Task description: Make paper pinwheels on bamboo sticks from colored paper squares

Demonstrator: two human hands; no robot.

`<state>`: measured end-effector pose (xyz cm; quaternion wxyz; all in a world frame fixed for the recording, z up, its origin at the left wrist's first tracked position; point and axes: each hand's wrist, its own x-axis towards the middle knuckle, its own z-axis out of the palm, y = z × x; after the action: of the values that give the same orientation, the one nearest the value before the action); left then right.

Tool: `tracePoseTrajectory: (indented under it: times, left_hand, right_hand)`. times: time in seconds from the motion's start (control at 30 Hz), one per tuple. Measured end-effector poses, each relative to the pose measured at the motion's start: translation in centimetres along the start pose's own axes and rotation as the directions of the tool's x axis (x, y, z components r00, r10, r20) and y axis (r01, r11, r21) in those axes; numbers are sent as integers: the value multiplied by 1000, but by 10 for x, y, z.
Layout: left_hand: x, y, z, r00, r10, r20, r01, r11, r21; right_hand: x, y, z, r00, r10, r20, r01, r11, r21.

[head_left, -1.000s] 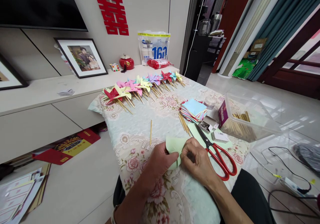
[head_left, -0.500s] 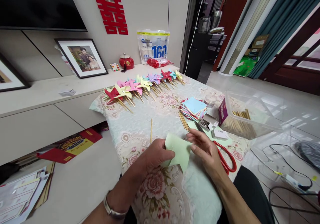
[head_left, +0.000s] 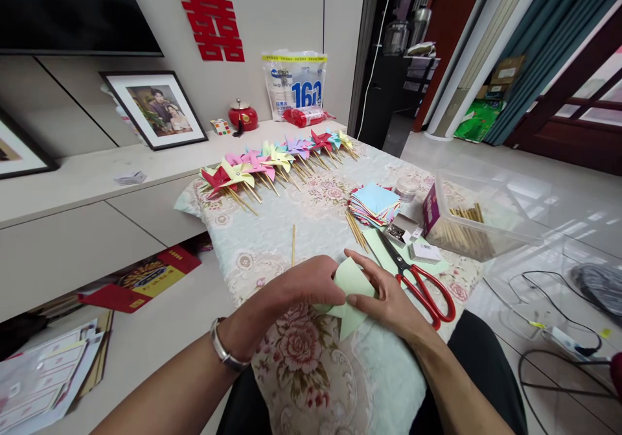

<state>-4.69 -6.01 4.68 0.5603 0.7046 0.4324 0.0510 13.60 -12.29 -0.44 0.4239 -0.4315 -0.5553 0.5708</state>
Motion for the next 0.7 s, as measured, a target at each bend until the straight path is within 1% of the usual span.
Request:
tracePoseTrajectory:
  times: [0.1,0.2,0.27,0.37,0.47,0.53,0.63,0.7]
  left_hand:
    - [3,3,0,1000,-6,-18,7,999,54]
    - [5,5,0,1000,-2,-16,3,997,75]
    - [6,6,0,1000,9,-13,-8,996,85]
    - [10,3,0,999,45,3,-45,997,61]
    - [12,-5,-2,997,64,47,-61,996,-65]
    - [10,-12,-6,997,39,63,-25,978,-209]
    - [2,-22,-8,999,19,30,-3,885,-466]
    - [-4,-26,-3,999,37,-28,-46,820,-570]
  right_hand:
    - [2,4,-1,999,-29,-39,24,993,-119]
    - [2,7,-2,992,-99,-74,77,964,-253]
    - [2,8,-2,990,-116,-81,87,951,-297]
    - [2,8,-1,990,-104,-91,71,948,-309]
    - [3,7,0,986,-87,-139,45,960,-277]
    - [3,4,0,982,-68,-176,27,974,-224]
    - [5,1,1,974,-47,-223,20,993,-120]
    - [5,0,1,963,-45,-267,28,997,-67]
